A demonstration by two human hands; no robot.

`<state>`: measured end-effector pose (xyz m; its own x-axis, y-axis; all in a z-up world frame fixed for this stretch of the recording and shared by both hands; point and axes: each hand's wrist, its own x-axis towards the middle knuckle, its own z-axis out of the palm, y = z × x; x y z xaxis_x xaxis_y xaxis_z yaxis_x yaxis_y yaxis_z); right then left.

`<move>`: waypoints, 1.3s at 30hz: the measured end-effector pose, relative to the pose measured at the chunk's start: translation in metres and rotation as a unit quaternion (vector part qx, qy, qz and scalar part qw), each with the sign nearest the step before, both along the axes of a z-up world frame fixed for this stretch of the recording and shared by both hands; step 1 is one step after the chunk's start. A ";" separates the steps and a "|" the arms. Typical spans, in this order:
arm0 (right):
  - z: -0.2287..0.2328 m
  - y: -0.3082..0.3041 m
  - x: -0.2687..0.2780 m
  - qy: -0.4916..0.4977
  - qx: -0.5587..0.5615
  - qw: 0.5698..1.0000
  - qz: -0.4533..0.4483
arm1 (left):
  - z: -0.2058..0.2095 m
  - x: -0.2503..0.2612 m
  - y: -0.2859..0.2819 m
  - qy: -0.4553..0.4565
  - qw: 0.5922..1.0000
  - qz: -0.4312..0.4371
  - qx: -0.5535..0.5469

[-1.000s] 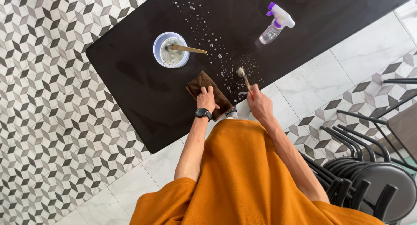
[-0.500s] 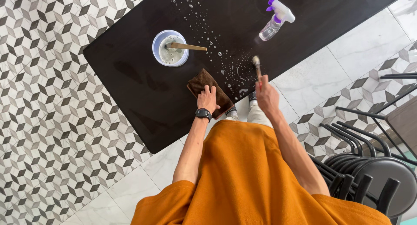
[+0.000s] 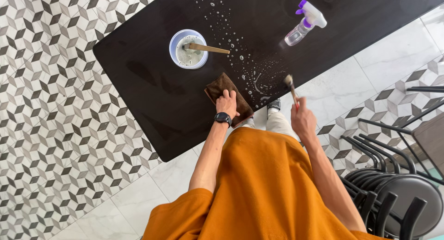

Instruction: The person paints a table using a brush and a liquid from a bowl, occasionally spraying the surface.

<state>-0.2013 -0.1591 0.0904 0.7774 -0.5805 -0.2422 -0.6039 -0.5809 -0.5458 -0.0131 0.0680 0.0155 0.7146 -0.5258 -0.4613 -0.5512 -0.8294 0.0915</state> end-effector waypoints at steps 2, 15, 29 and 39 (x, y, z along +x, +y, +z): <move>-0.007 -0.002 0.019 -0.029 0.010 0.999 -0.014 | -0.001 -0.001 -0.003 0.003 1.000 0.006 0.017; 0.019 0.004 -0.006 0.036 0.142 0.988 0.050 | 0.008 0.004 -0.010 0.015 0.999 0.019 0.028; -0.010 -0.013 0.048 -0.065 0.139 0.988 0.032 | 0.008 0.003 -0.014 0.034 0.998 0.039 0.047; -0.001 -0.023 0.009 0.031 0.180 0.974 -0.135 | 0.009 0.005 -0.016 0.026 0.998 0.034 0.049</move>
<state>-0.1919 -0.1825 0.0899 0.5857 -0.6305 -0.5093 -0.7459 -0.1734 -0.6431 -0.0081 0.0519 0.0249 0.7214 -0.4270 -0.5452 -0.4893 -0.8714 0.0349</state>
